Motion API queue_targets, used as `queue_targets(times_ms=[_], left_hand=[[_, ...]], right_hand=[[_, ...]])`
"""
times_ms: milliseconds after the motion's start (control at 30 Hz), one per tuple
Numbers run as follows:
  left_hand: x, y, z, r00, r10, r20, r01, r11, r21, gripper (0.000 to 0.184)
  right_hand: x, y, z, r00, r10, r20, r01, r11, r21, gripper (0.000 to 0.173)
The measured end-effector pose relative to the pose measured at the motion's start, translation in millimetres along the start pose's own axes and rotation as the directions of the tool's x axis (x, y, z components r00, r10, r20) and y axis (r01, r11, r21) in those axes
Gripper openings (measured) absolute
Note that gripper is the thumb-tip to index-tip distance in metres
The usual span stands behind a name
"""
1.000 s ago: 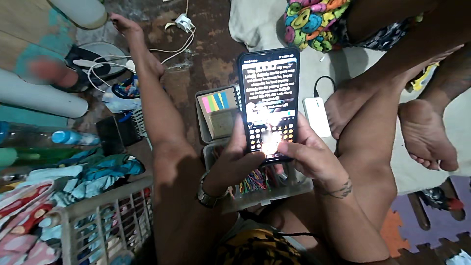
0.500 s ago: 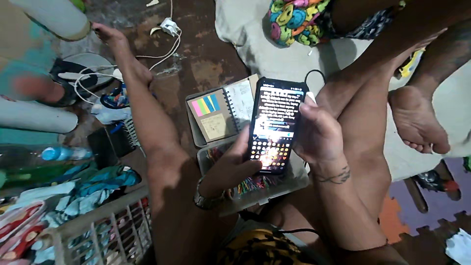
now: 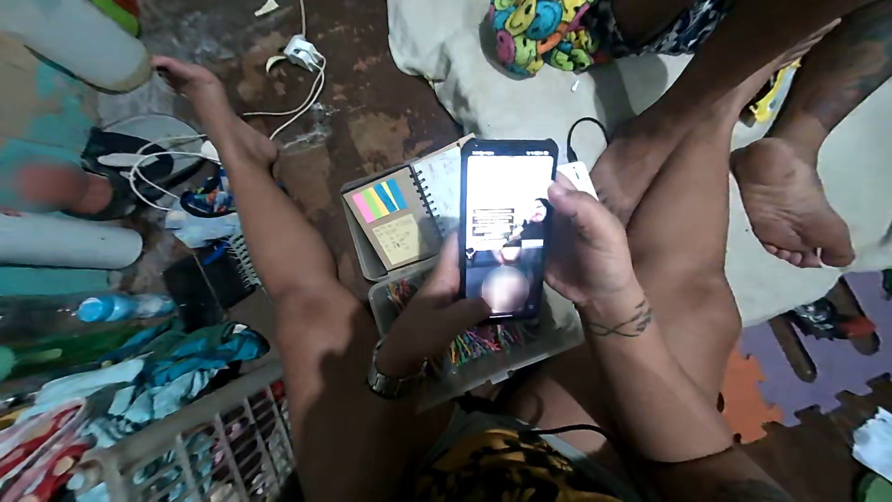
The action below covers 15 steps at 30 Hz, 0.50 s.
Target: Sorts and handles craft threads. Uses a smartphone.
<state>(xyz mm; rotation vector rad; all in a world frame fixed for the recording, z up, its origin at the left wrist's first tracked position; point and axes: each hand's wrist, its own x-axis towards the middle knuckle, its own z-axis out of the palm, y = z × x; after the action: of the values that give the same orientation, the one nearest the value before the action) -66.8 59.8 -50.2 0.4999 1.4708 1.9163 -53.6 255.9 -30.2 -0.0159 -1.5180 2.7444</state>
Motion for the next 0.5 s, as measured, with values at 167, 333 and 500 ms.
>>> queue_targets(times_ms=[167,333,500], left_hand=[[2.9,-20.0,-11.9,0.999,0.037,-0.009,-0.037,0.997,-0.061,0.084],[-2.1,1.1,-0.8,0.998,-0.011,-0.055,0.010,1.000,-0.022,0.075],[-2.3,0.3,-4.1,1.000,0.014,-0.009,-0.014,0.999,-0.049,0.075]], right_hand=[[0.5,3.0,10.3,0.997,0.072,0.009,-0.071,0.994,-0.085,0.051],[0.2,4.2,9.9,0.999,0.030,0.034,-0.025,0.991,-0.134,0.053],[-0.2,2.6,6.5,1.000,0.012,-0.003,-0.013,0.995,-0.098,0.039]])
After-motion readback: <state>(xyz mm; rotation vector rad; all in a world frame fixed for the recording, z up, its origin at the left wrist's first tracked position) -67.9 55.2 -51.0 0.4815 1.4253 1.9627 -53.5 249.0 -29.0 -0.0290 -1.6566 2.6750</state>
